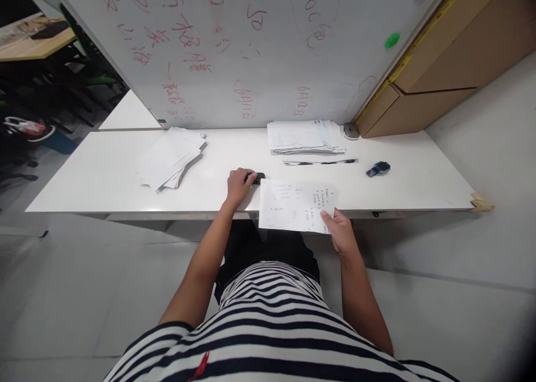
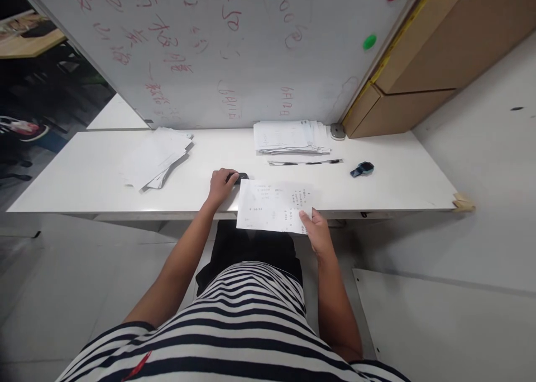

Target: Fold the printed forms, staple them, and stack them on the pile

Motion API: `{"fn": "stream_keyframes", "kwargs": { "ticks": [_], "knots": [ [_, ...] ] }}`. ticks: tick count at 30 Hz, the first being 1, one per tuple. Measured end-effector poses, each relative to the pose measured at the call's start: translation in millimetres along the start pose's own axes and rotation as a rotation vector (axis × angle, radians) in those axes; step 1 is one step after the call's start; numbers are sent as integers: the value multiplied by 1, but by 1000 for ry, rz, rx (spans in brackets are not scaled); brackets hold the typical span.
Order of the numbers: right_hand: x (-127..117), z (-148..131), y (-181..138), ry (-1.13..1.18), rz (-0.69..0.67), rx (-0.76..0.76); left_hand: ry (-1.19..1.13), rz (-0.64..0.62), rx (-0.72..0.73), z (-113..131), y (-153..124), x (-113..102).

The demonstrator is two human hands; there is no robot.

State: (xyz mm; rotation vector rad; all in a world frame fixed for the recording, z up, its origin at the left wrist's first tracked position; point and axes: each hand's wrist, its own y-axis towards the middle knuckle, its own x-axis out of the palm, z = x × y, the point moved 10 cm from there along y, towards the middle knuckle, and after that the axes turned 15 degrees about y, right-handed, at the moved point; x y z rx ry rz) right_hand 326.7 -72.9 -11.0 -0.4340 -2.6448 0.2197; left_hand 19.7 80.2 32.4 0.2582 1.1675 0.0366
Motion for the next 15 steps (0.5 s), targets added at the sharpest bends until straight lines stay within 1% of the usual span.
{"fn": "stream_keyframes", "kwargs": {
  "ticks": [3, 8, 12, 15],
  "knots": [
    [-4, 2, 1, 30, 19, 6, -1, -3, -2, 0, 0, 0],
    [-10, 2, 2, 61, 39, -37, -21, -1, -10, 1, -1, -2],
    [-11, 6, 2, 56, 43, -10, -25, -11, -12, 1, -1, -1],
    [-11, 3, 1, 91, 57, -18, -17, -8, -11, 1, -1, -1]
  ]
}}
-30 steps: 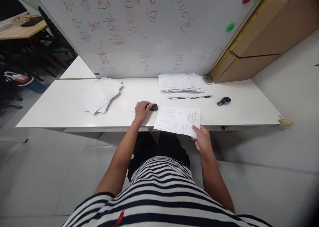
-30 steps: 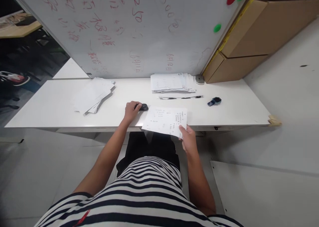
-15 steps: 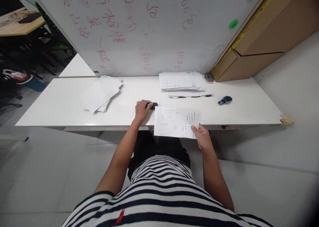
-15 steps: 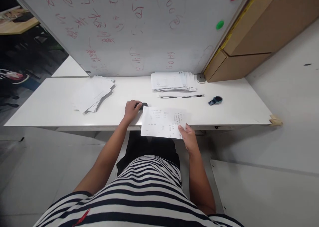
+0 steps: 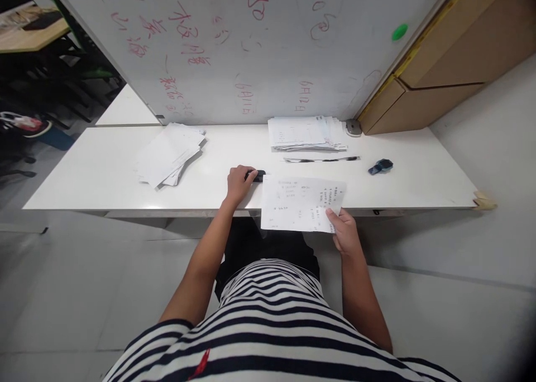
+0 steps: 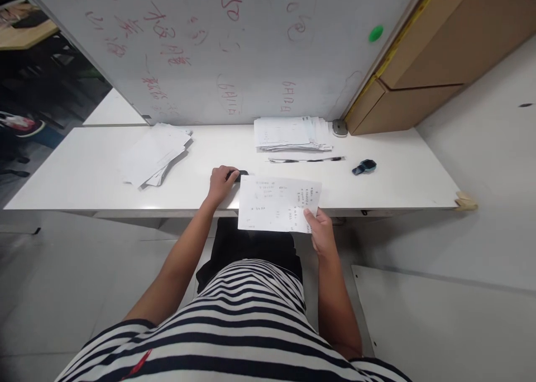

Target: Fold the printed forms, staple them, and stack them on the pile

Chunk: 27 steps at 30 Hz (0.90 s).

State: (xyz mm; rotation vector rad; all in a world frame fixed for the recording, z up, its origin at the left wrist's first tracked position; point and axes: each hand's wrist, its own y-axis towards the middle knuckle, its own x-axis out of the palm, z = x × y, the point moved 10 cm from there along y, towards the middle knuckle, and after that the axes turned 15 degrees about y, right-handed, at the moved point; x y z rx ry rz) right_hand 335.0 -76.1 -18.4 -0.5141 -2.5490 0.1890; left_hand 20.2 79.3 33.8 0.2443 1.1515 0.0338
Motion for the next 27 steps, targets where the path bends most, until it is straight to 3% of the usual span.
{"fn": "stream_keyframes", "kwargs": {
  "ticks": [13, 17, 22, 27],
  "knots": [
    [4, 0, 0, -39, 10, -11, 23, 26, 27, 2, -2, 0],
    [13, -10, 15, -101, -11, -57, 25, 51, 17, 2, -5, -1],
    [38, -39, 82, -188, -47, -69, 8, 34, 52, 6, -8, -2],
    [89, -77, 179, -439, -71, -77, -8, 85, 94, 8, -10, -7]
  ]
}}
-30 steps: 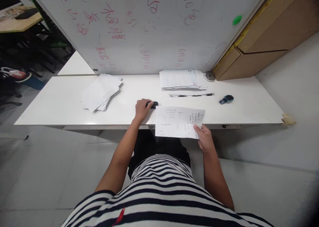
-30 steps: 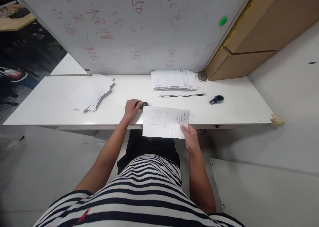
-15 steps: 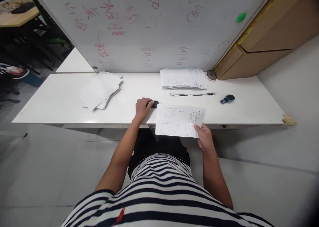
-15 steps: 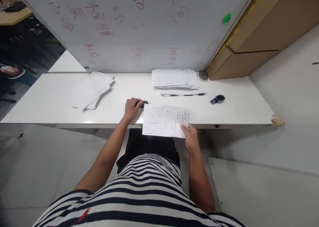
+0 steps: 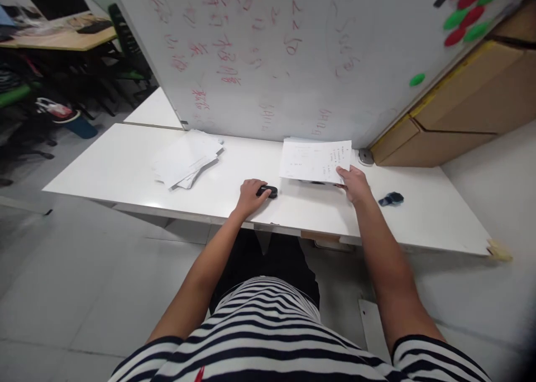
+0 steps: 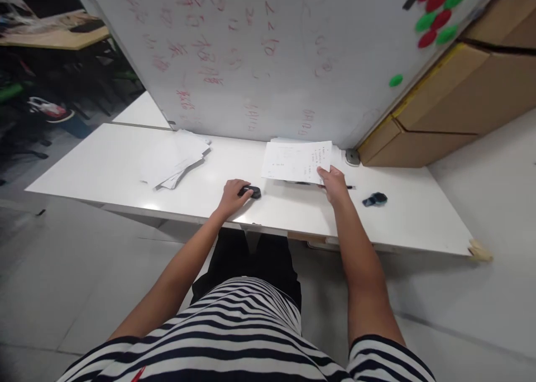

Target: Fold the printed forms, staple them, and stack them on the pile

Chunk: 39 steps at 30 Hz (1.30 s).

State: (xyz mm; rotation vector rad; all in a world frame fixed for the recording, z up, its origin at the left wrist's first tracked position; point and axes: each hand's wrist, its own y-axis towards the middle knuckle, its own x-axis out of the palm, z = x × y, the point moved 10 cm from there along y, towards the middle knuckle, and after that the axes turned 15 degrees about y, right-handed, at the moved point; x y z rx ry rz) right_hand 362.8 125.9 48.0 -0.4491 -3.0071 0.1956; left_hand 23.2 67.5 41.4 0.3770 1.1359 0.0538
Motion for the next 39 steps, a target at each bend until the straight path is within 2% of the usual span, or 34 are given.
{"fn": "stream_keyframes", "kwargs": {
  "ticks": [3, 5, 7, 9, 11, 13, 16, 19, 22, 24, 27, 30, 33, 35, 39],
  "knots": [
    [15, -19, 45, -87, 26, -20, 2, 27, 10, 0, -1, 0],
    [13, -24, 58, -196, 133, -66, 5, 36, 10, 0, -1, 1],
    [7, -26, 55, -383, 291, -174, 3, 38, 3, -2, 0, 3],
    [14, -26, 37, -548, 351, -356, -3, 38, 0, -3, 0, 5],
    [34, -14, 13, -670, 270, -478, -4, 44, -10, -5, 0, 6],
    [54, 4, -11, -778, 161, -500, 0, 48, -23, -6, 0, 6],
    [79, 34, -39, -926, -13, -432, -19, 56, -33, -5, -2, 5],
    [94, 58, -54, -1028, -141, -349, -125, 108, -87, -11, -5, -1],
    [97, 77, -58, -1097, -185, -278, -241, 219, -328, -48, -10, -12],
    [99, 83, -57, -1130, -192, -256, -211, 284, -466, -80, -9, -28],
    [100, 85, -54, -1149, -188, -264, 39, 323, -441, -121, 10, -65],
    [100, 85, -52, -1155, -190, -260, 327, 241, -487, -171, 24, -91],
    [99, 86, -51, -1155, -189, -250, 472, 128, -573, -212, 17, -95],
    [99, 86, -51, -1154, -185, -259, 526, 131, -603, -223, 8, -95],
    [99, 85, -51, -1149, -167, -296, 561, 186, -594, -220, -1, -92]
  ]
}}
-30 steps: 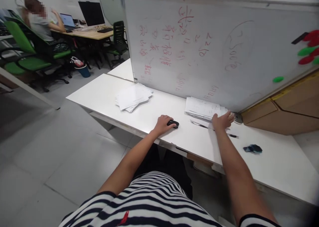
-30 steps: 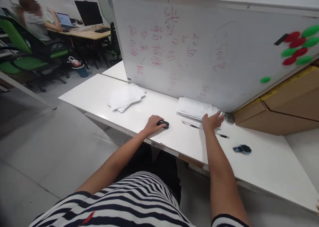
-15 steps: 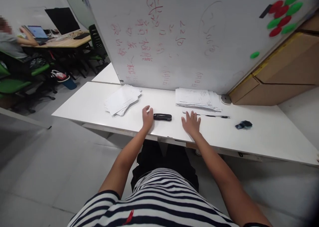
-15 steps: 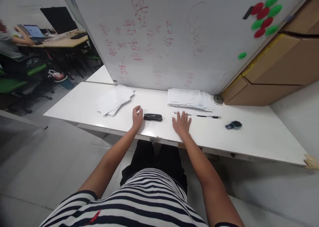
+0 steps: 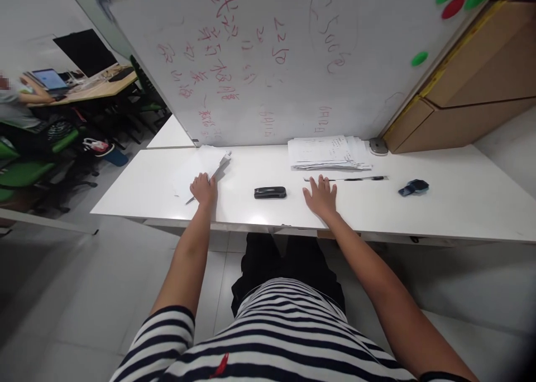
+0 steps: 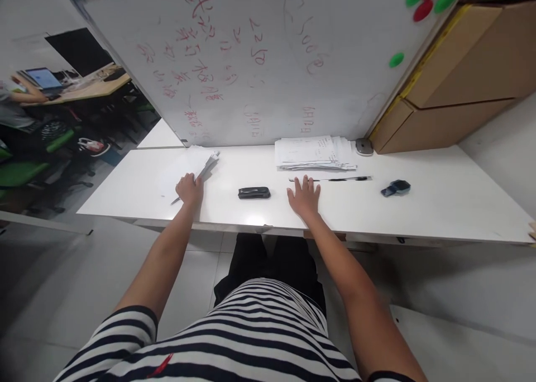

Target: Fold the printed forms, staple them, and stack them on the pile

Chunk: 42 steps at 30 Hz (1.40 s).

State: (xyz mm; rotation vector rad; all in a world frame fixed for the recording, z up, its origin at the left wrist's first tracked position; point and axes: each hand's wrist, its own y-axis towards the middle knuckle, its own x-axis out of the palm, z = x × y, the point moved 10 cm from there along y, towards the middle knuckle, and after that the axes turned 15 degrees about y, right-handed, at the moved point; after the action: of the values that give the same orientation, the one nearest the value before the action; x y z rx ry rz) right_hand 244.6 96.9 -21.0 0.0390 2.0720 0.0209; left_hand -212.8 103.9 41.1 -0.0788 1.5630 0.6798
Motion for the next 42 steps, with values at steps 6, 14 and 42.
{"fn": "stream_keyframes", "kwargs": {
  "ticks": [6, 14, 42],
  "knots": [
    [-1, -2, -1, 2, -4, -3, -43, 22, -8, 1, 2, 0],
    [-3, -3, -2, 2, 3, -10, -92, 15, -40, -6, 3, 5],
    [-1, -2, -3, -40, -17, -6, -174, 39, -91, -24, 6, 16]
  ]
}}
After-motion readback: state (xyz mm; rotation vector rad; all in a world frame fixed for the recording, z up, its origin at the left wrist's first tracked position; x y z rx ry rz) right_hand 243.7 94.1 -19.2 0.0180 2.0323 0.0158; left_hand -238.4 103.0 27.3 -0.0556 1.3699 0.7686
